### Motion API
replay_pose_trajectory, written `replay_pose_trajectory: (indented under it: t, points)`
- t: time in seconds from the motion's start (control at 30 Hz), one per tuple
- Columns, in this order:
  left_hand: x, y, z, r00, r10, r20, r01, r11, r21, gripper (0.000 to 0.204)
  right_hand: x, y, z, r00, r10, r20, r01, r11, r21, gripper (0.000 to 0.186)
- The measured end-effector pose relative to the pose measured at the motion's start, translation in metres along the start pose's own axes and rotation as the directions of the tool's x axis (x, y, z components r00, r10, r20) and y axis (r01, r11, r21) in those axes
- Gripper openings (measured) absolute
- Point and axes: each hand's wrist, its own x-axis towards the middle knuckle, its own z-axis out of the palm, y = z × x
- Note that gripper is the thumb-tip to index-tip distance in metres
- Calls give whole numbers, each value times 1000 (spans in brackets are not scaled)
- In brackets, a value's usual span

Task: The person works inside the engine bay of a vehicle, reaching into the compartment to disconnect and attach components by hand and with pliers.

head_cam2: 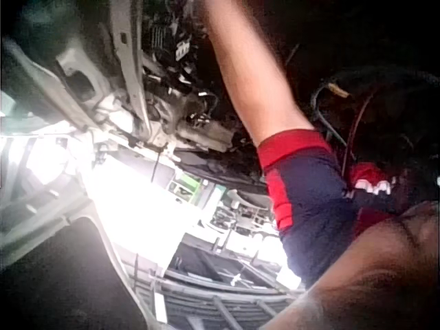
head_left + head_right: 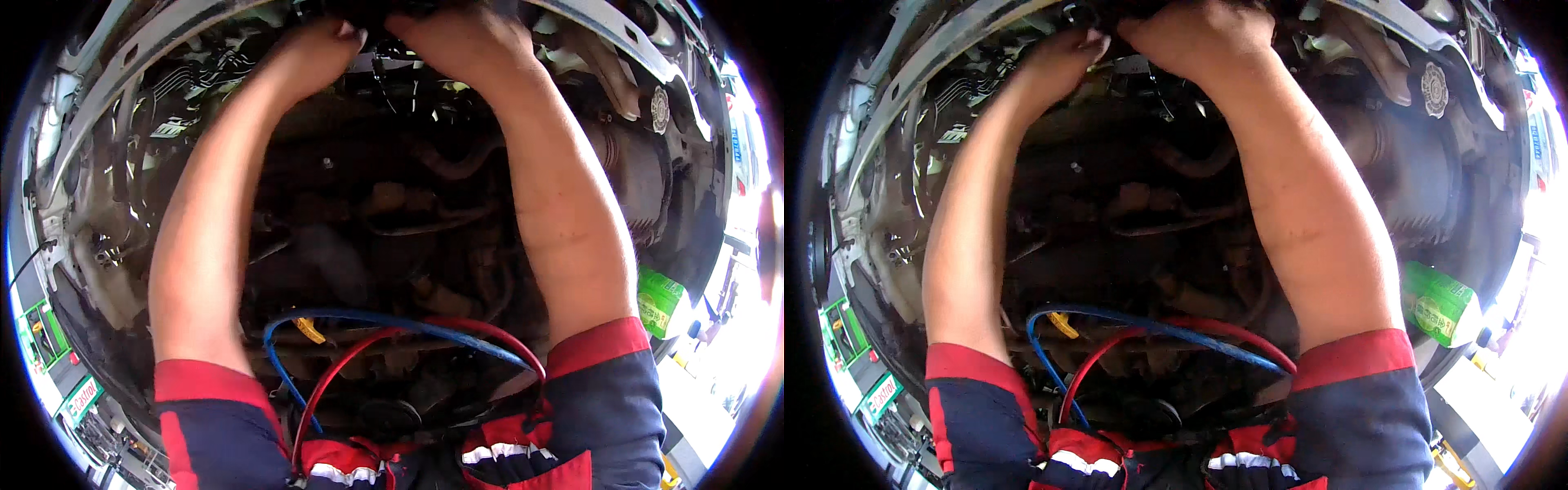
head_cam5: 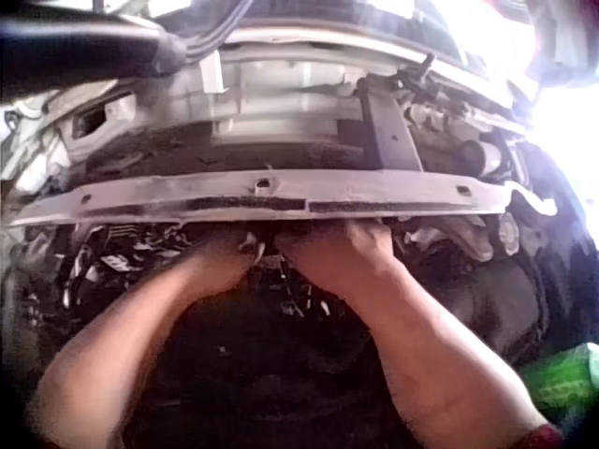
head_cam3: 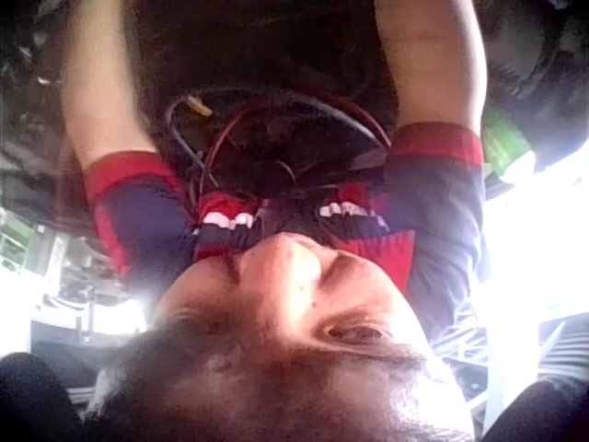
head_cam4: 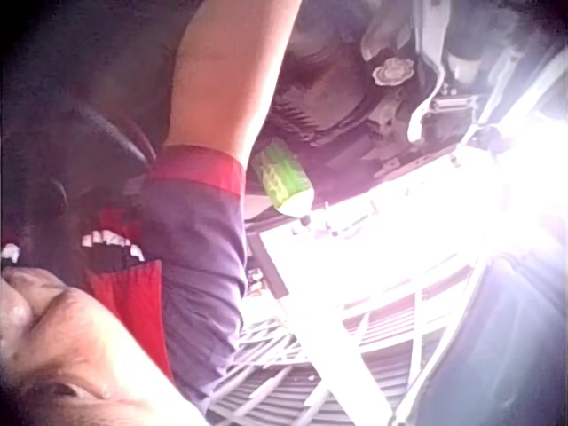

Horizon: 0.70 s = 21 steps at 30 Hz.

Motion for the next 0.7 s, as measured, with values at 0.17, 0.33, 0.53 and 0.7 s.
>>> replay_pose_trajectory:
  t: [0.17,0.33,0.53,0.7]
  points:
    - [-106,-33,-17,993,15,-119,9,980,201,42,9,-5,1,995,-15,96,25,995,-99,48]
    - [-163,-80,-30,966,132,-222,9,842,539,43,7,-17,-2,996,26,80,-9,979,-205,49]
    - [-161,-108,-18,934,162,-319,7,884,468,39,22,-39,-18,926,228,301,-185,969,-163,40]
    - [-163,-106,-16,917,159,-365,0,917,399,34,40,-47,-13,943,95,318,-62,992,-112,34]
